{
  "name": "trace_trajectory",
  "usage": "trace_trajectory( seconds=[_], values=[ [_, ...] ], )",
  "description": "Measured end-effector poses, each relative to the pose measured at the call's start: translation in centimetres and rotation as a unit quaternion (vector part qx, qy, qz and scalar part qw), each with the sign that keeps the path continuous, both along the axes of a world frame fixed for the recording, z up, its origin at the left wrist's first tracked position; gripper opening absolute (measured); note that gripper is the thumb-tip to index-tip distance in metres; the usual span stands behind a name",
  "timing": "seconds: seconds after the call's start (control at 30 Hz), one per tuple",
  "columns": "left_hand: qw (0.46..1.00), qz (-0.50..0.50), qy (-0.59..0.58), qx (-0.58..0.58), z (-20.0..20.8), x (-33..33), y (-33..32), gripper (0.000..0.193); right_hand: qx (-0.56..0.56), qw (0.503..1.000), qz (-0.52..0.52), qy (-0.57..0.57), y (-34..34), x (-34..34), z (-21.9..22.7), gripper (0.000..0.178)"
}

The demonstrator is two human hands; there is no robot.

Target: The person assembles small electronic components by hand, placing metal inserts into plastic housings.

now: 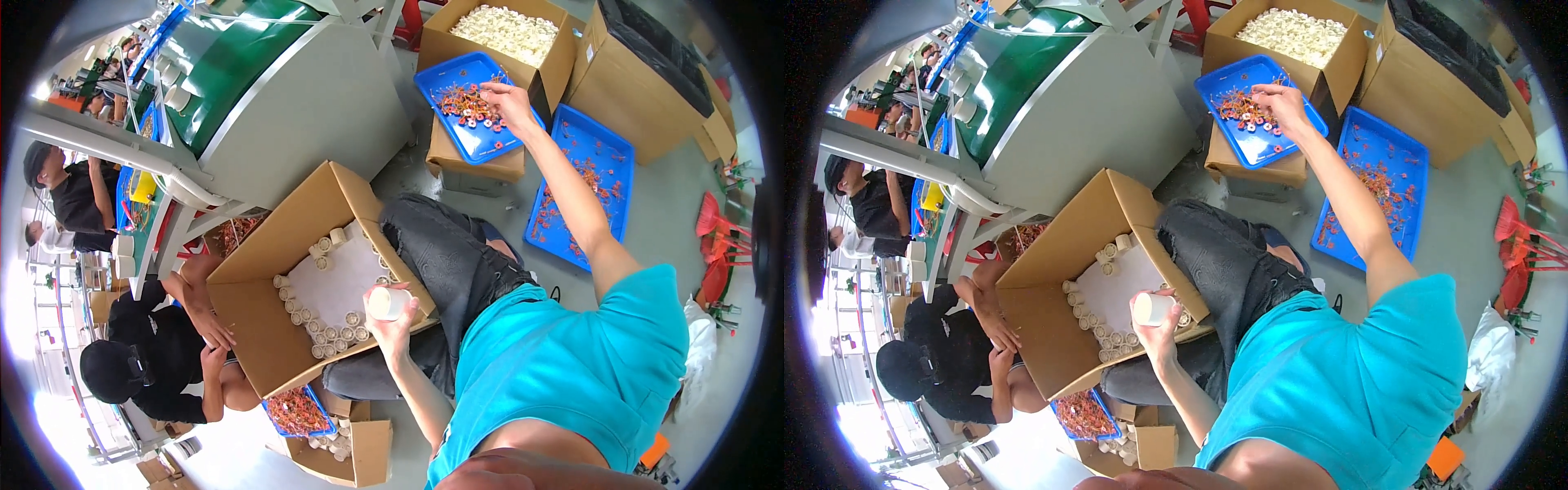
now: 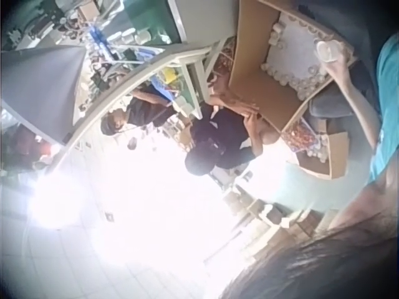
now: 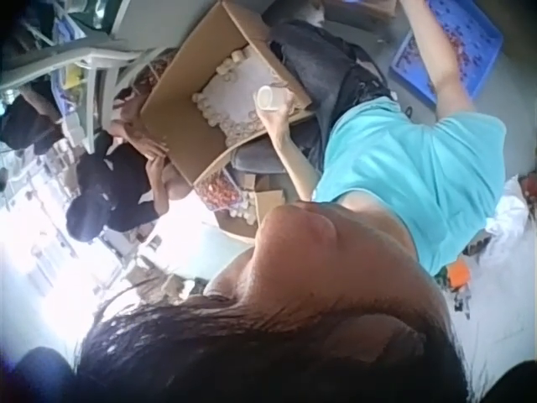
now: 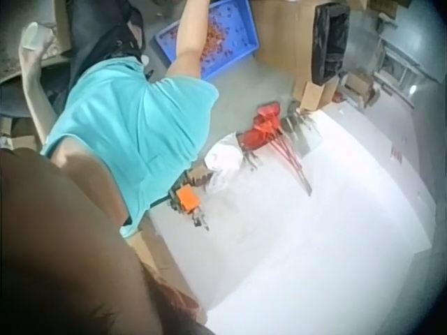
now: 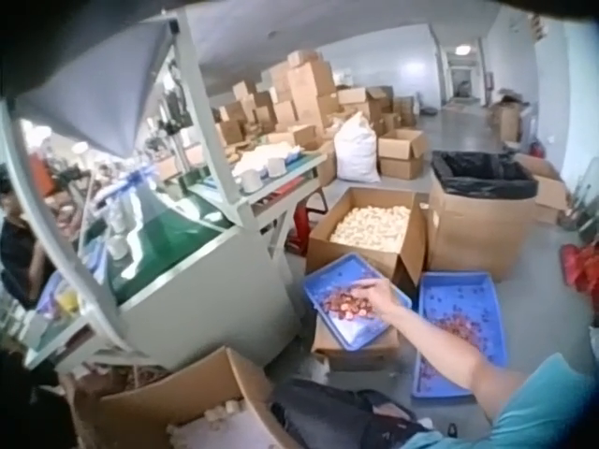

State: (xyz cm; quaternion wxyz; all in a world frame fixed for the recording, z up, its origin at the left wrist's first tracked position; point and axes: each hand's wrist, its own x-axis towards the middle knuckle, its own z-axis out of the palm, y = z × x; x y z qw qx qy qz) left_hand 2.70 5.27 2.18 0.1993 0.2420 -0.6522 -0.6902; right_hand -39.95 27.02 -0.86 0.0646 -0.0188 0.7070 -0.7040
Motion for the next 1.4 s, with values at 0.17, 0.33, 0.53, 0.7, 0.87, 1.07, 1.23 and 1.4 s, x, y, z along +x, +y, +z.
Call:
trace_trajectory(
  seconds=[0.17,0.33,0.53,0.7,0.87,1.07,1.23,1.4],
  values=[
    [0.998,-0.057,0.015,0.020,2.0,-1.8,0.8,0.053,-0.222,0.958,0.155,-0.091,-2.4,6.2,4.8,0.029],
    [0.994,-0.105,-0.007,-0.040,2.3,-3.6,1.8,0.040,-0.157,0.982,0.106,0.002,-4.0,6.5,4.6,0.026],
    [0.995,-0.102,-0.005,-0.016,1.3,-3.5,2.0,0.039,-0.110,0.979,-0.063,0.160,-3.4,4.9,4.2,0.020],
    [0.991,-0.121,-0.022,-0.053,1.3,-3.1,2.3,0.042,0.379,0.914,-0.029,0.144,0.4,0.6,-8.0,0.025],
    [0.993,-0.117,-0.028,-0.013,0.9,-3.5,2.2,0.043,0.045,0.996,-0.074,0.007,0.5,2.1,-4.1,0.023],
    [0.987,-0.142,-0.018,-0.067,0.6,-3.9,2.6,0.044,-0.088,0.982,-0.168,0.022,1.8,1.2,-3.4,0.026],
    [0.991,-0.127,-0.029,-0.035,0.8,-3.7,2.7,0.044,0.018,0.993,-0.115,-0.036,1.7,1.3,-3.8,0.027],
    [0.990,-0.134,-0.032,-0.034,0.8,-3.8,2.7,0.042,-0.113,0.989,-0.061,-0.070,2.7,0.8,-6.4,0.034]
  ],
)
